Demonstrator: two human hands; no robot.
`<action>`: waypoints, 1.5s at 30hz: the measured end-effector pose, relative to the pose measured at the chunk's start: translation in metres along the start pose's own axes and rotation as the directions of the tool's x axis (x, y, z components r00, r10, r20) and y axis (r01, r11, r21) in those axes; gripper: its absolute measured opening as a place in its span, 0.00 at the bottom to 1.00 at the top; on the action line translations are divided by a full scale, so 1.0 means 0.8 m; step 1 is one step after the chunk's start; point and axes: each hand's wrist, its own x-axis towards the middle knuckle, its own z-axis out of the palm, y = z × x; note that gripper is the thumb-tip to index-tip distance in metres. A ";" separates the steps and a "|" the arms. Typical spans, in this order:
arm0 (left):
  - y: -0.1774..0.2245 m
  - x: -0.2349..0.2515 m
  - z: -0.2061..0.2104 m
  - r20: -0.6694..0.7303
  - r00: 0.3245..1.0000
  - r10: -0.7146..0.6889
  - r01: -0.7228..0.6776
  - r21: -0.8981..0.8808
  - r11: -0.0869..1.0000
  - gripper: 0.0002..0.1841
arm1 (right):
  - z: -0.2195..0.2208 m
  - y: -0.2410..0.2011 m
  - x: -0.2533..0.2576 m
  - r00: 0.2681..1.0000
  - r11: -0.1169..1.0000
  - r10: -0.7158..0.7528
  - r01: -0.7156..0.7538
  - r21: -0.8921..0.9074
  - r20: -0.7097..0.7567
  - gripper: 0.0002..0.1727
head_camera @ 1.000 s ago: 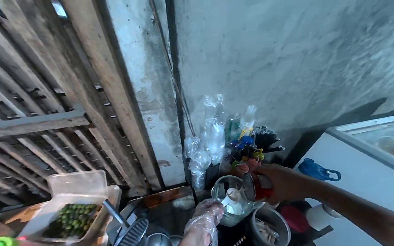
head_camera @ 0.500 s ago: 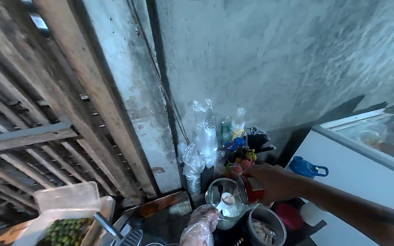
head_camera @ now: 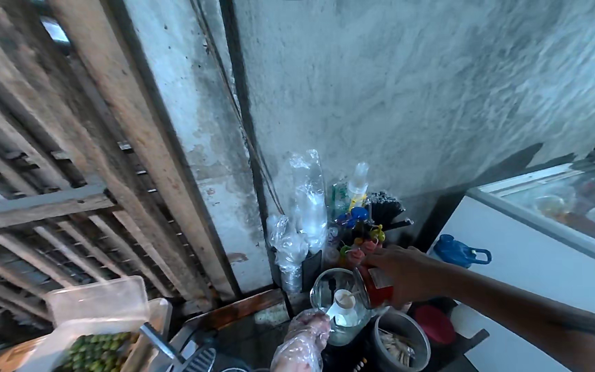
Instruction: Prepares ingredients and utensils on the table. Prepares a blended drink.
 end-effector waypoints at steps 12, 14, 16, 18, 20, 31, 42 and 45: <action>0.003 0.005 -0.003 0.037 0.999 0.016 -0.016 -0.003 1.000 0.07 | -0.005 -0.005 0.005 0.999 0.998 0.035 -0.034 -0.047 0.020 0.47; 0.005 0.006 -0.005 0.038 0.999 0.008 -0.008 -0.007 1.000 0.07 | -0.005 -0.006 0.007 0.999 0.998 0.040 -0.039 -0.048 0.022 0.48; 0.004 0.009 -0.007 0.043 0.999 0.004 -0.004 -0.004 1.000 0.08 | -0.005 -0.006 0.009 0.999 0.998 0.034 -0.034 -0.044 0.014 0.47; 0.004 0.011 -0.009 0.052 0.999 0.005 -0.005 0.008 1.000 0.07 | -0.006 -0.005 0.010 1.000 0.999 0.025 -0.025 -0.039 0.012 0.48; 0.005 0.012 -0.008 0.046 0.999 0.002 -0.002 -0.002 1.000 0.07 | -0.007 -0.007 0.012 0.999 0.999 0.027 -0.026 -0.035 0.017 0.47; 0.008 0.011 -0.010 0.040 0.999 -0.015 0.015 -0.018 1.000 0.08 | 0.000 -0.010 0.020 0.999 0.999 0.026 -0.025 -0.041 0.028 0.47; 0.004 0.011 -0.013 0.072 0.997 0.005 -0.004 -0.013 1.000 0.08 | 0.010 -0.008 0.021 1.000 1.000 0.022 -0.022 0.001 0.012 0.47; 0.003 0.012 -0.015 0.090 0.996 0.004 -0.002 -0.014 1.000 0.08 | 0.012 -0.008 0.020 0.999 0.999 0.033 -0.033 0.007 0.018 0.47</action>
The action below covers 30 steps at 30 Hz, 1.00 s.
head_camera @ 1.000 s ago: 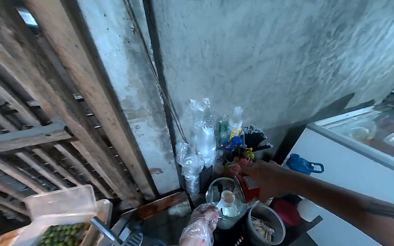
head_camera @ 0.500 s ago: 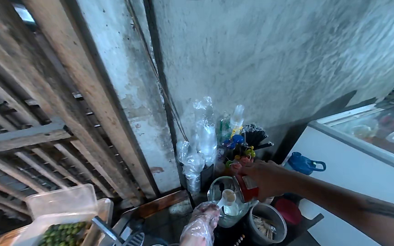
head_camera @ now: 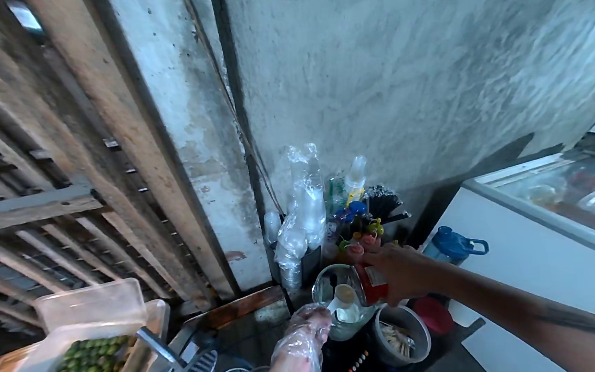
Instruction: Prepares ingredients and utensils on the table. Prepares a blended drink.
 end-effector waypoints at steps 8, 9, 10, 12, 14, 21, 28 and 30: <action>-0.001 0.001 0.001 -0.005 1.000 -0.004 0.004 0.026 1.000 0.08 | 0.005 0.006 -0.004 1.000 0.999 0.008 -0.008 0.040 0.000 0.47; -0.001 0.001 0.000 -0.002 1.000 -0.002 0.002 0.032 0.999 0.08 | 0.006 0.008 -0.005 1.000 0.998 0.012 -0.012 0.059 -0.006 0.47; -0.002 0.001 -0.001 0.003 1.000 0.001 -0.001 0.038 0.999 0.08 | 0.008 0.010 -0.005 1.000 0.997 0.013 -0.012 0.076 -0.014 0.47; -0.003 0.001 -0.003 0.014 1.000 0.007 -0.008 0.039 0.999 0.09 | 0.012 0.015 -0.004 1.000 0.993 0.011 -0.008 0.119 -0.025 0.48; -0.002 0.002 -0.003 0.015 1.000 0.013 -0.014 0.027 1.000 0.09 | 0.017 0.020 -0.003 1.000 0.988 0.010 -0.006 0.154 -0.028 0.49; 0.010 -0.002 0.001 -0.023 1.000 0.005 -0.004 0.054 0.999 0.09 | 0.043 0.031 -0.009 0.990 0.896 0.053 0.011 0.444 -0.132 0.50; 0.018 0.002 0.001 -0.026 0.999 0.047 -0.045 0.049 0.998 0.09 | 0.091 0.046 -0.008 0.923 0.611 0.135 0.208 0.764 -0.359 0.52; 0.021 0.011 0.000 0.029 0.989 0.143 -0.146 0.204 0.968 0.08 | 0.102 0.048 -0.016 0.891 0.525 0.196 0.258 0.811 -0.410 0.53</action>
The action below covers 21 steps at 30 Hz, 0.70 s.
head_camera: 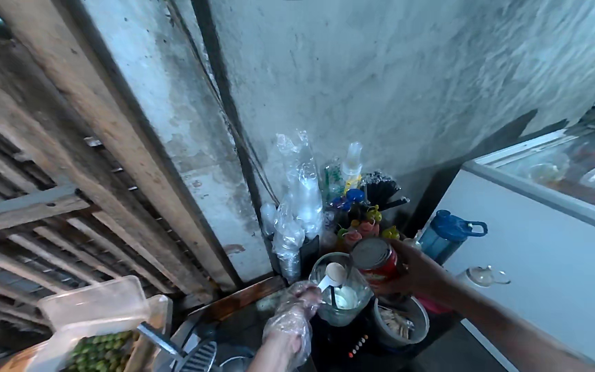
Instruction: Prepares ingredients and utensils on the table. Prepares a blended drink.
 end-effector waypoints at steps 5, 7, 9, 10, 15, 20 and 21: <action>0.033 0.017 0.010 0.145 0.980 0.136 -0.192 0.876 0.443 0.16 | -0.009 0.019 -0.034 0.989 0.997 -0.062 0.069 0.047 -0.134 0.55; 0.035 0.020 0.020 0.292 0.938 0.187 -0.318 0.939 0.129 0.18 | -0.013 0.033 -0.047 0.975 0.991 -0.119 0.127 0.030 -0.186 0.58; 0.034 0.018 0.026 0.410 0.893 0.183 -0.411 0.911 -0.036 0.18 | -0.014 0.047 -0.063 0.954 0.983 -0.169 0.182 0.030 -0.246 0.59; 0.033 0.018 0.027 0.451 0.872 0.191 -0.448 0.892 -0.064 0.18 | -0.016 0.050 -0.072 0.948 0.981 -0.176 0.192 0.038 -0.266 0.60; 0.050 0.001 0.031 0.558 0.801 0.216 -0.519 0.827 -0.216 0.16 | -0.030 0.064 -0.113 0.933 0.970 -0.187 0.224 0.090 -0.308 0.59; 0.047 -0.013 0.040 0.628 0.728 0.274 -0.555 0.775 -0.303 0.14 | -0.055 0.085 -0.139 0.891 0.916 -0.372 0.397 0.050 -0.260 0.61; 0.037 -0.012 0.043 0.579 0.788 0.209 -0.538 0.813 -0.224 0.16 | -0.055 0.088 -0.143 0.892 0.915 -0.367 0.397 0.068 -0.263 0.62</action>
